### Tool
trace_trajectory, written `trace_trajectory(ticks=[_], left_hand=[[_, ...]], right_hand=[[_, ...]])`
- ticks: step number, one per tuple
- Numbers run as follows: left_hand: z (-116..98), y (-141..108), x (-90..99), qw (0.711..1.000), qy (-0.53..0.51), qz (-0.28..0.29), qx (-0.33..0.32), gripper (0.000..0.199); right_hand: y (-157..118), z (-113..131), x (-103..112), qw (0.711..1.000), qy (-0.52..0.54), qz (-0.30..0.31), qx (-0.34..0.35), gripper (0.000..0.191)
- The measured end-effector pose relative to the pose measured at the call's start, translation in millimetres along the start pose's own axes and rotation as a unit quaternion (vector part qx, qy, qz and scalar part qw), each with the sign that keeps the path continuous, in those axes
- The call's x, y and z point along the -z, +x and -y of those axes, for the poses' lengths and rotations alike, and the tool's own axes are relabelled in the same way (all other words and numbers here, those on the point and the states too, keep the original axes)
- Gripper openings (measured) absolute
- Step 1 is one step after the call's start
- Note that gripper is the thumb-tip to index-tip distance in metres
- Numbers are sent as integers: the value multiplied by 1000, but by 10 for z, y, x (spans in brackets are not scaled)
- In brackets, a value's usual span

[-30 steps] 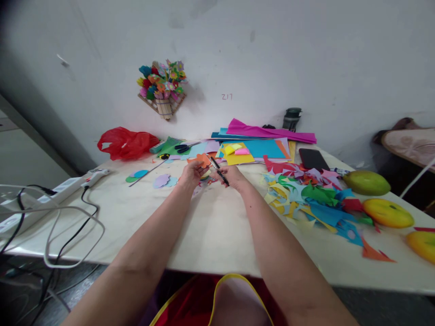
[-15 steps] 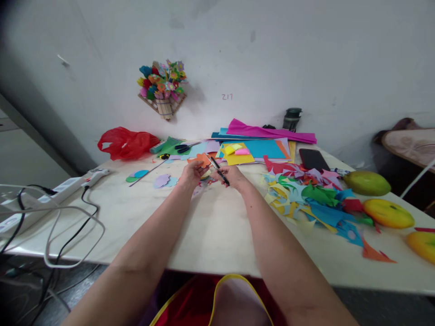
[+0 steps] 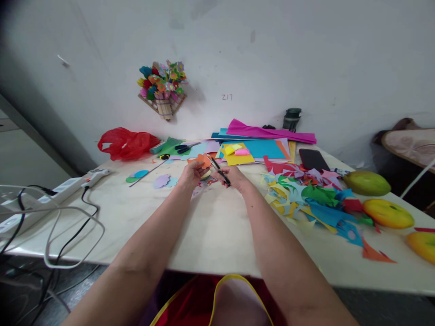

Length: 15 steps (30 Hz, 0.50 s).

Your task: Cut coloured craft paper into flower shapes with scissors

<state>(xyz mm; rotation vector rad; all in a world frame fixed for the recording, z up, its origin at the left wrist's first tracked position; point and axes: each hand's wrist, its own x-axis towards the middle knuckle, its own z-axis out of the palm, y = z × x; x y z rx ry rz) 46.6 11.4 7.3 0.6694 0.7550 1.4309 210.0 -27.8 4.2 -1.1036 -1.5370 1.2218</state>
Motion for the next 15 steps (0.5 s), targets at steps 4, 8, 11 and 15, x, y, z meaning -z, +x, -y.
trace_trajectory(ticks=[4, 8, 11, 15], left_hand=[[-5, -11, -10, 1000, 2, -3, 3, 18], [-10, -18, -8, 1000, 13, 9, 9, 15], [-21, -22, 4, 999, 34, 32, 23, 19], [-48, -31, 19, 996, 65, 50, 37, 20]], right_hand=[[0, 25, -16, 1000, -1, -16, -1, 25], [-13, 63, -30, 1000, 2, -29, -7, 23], [-31, 91, -36, 999, -1, -37, -9, 24], [-41, 106, -32, 999, -7, -38, -13, 26]])
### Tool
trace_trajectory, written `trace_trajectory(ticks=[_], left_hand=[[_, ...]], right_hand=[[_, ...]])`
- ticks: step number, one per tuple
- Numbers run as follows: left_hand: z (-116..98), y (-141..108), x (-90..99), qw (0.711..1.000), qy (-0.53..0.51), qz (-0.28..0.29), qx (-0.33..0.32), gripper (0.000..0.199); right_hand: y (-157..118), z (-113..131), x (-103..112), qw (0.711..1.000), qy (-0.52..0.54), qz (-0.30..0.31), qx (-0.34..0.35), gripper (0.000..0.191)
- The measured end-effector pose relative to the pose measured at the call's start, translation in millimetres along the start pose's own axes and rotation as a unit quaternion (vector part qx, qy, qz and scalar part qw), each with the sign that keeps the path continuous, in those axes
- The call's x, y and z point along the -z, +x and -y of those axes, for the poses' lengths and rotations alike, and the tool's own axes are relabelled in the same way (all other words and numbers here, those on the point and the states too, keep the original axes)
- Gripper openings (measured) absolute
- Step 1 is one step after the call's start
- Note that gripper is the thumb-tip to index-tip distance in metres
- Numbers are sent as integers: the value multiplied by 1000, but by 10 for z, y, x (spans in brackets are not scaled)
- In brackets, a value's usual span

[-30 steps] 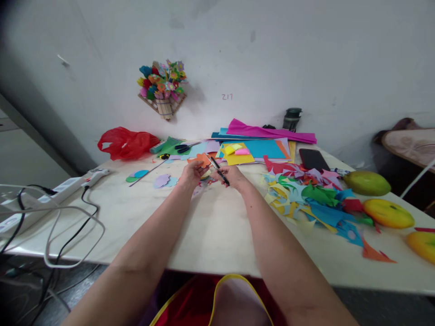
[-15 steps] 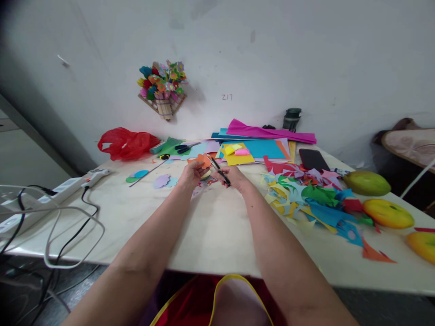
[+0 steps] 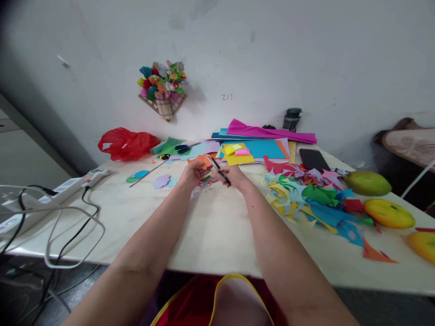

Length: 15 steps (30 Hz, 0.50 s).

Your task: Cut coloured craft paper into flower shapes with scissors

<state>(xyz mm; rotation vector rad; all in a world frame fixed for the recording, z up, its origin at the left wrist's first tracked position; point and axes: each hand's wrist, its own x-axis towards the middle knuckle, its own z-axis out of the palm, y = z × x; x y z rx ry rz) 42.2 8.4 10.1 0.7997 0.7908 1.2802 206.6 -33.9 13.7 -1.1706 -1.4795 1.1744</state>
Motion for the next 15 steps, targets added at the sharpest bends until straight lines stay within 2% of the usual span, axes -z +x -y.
trace_trajectory(ticks=[4, 11, 15], left_hand=[[-32, -22, 14, 1000, 2, 7, -1, 17], [-38, -25, 82, 997, 47, 62, -12, 19], [-32, -4, 114, 995, 61, 73, -15, 19]], right_hand=[[6, -11, 18, 1000, -7, 4, 1, 27], [21, -51, 57, 999, -39, 33, 10, 28], [48, -91, 76, 998, -35, 55, 9, 26]])
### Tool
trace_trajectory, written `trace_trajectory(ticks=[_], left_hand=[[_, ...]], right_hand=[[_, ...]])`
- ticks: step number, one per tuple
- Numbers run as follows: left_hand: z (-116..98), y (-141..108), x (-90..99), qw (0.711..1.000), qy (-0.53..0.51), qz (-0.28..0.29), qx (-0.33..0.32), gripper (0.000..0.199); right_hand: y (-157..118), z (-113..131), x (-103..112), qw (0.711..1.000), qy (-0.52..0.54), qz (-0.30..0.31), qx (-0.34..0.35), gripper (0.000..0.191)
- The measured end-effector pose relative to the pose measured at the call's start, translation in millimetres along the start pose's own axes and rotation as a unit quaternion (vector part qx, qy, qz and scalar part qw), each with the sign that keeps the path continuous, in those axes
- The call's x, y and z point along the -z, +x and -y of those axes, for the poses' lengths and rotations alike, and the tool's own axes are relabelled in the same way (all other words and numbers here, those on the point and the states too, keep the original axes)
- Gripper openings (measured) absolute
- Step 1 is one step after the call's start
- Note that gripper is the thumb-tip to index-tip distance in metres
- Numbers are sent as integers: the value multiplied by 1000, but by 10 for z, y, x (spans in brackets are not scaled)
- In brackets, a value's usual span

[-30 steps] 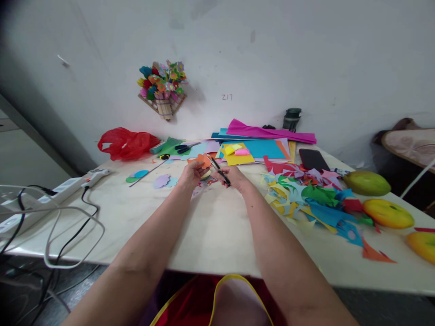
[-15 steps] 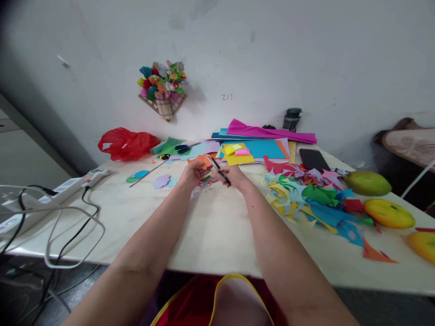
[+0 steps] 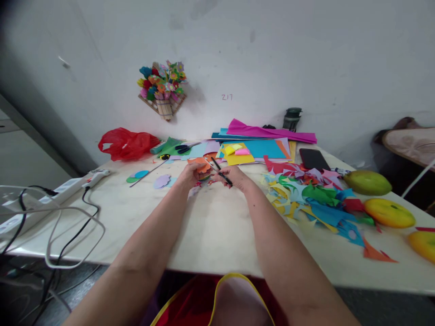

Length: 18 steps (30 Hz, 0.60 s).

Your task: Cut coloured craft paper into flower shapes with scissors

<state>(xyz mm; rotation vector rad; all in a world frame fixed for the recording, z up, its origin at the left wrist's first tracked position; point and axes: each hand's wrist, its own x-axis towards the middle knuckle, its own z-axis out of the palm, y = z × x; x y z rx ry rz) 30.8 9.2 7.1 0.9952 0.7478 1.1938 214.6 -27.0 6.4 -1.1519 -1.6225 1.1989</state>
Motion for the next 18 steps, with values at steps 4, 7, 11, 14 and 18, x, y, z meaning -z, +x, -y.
trace_trajectory(ticks=[4, 7, 11, 14, 18], left_hand=[[12, 15, 30, 1000, 9, 3, -1, 17], [23, 26, 44, 1000, 6, 9, -9, 18], [34, 46, 44, 1000, -5, -4, -4, 17], [38, 55, 34, 1000, -18, -19, -1, 17], [42, 59, 20, 999, -30, -24, 1, 17]], right_hand=[[10, -20, 8, 1000, 7, 4, 0, 24], [4, -11, 3, 1000, 2, 5, 4, 24], [-13, 22, -11, 1000, 6, 2, -2, 24], [-22, 39, -13, 1000, 2, -2, -2, 24], [-29, 42, 0, 1000, -3, 7, 0, 23]])
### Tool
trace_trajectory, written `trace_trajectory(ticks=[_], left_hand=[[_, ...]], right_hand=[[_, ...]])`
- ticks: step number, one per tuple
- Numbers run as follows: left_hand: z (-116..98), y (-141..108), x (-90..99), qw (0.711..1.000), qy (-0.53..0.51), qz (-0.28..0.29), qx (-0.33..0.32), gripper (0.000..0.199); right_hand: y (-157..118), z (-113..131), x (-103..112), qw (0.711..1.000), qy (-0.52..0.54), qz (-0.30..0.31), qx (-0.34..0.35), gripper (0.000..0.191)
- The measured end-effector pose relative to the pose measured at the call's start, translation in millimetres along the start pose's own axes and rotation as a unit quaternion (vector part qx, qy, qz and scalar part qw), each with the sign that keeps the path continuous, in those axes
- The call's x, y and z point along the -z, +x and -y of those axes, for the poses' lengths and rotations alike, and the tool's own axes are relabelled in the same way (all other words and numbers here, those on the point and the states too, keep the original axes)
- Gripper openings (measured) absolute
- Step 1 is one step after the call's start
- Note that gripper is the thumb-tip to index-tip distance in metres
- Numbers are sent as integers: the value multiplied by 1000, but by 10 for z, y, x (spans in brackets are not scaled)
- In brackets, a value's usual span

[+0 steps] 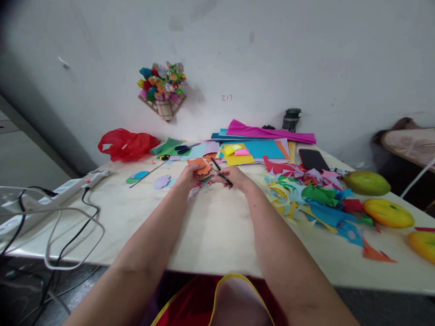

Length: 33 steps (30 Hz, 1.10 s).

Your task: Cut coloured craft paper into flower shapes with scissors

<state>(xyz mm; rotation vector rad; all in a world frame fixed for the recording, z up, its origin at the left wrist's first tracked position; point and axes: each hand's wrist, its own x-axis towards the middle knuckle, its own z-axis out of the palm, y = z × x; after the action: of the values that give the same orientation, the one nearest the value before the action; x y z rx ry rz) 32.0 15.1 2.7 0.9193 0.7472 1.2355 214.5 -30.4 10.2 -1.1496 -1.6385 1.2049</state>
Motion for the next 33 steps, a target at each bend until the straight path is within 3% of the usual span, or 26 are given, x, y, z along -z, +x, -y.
trace_trajectory(ticks=[10, 24, 33], left_hand=[[-11, -22, -41, 1000, -18, -5, 7, 23], [2, -26, -145, 996, -29, -79, 16, 18], [-11, -28, -184, 996, -26, -73, 41, 18]], right_hand=[[3, -18, 24, 1000, 18, -11, -1, 25], [-10, -1, -11, 998, 39, -40, -8, 21], [-18, 41, -36, 997, 55, -53, -29, 18]])
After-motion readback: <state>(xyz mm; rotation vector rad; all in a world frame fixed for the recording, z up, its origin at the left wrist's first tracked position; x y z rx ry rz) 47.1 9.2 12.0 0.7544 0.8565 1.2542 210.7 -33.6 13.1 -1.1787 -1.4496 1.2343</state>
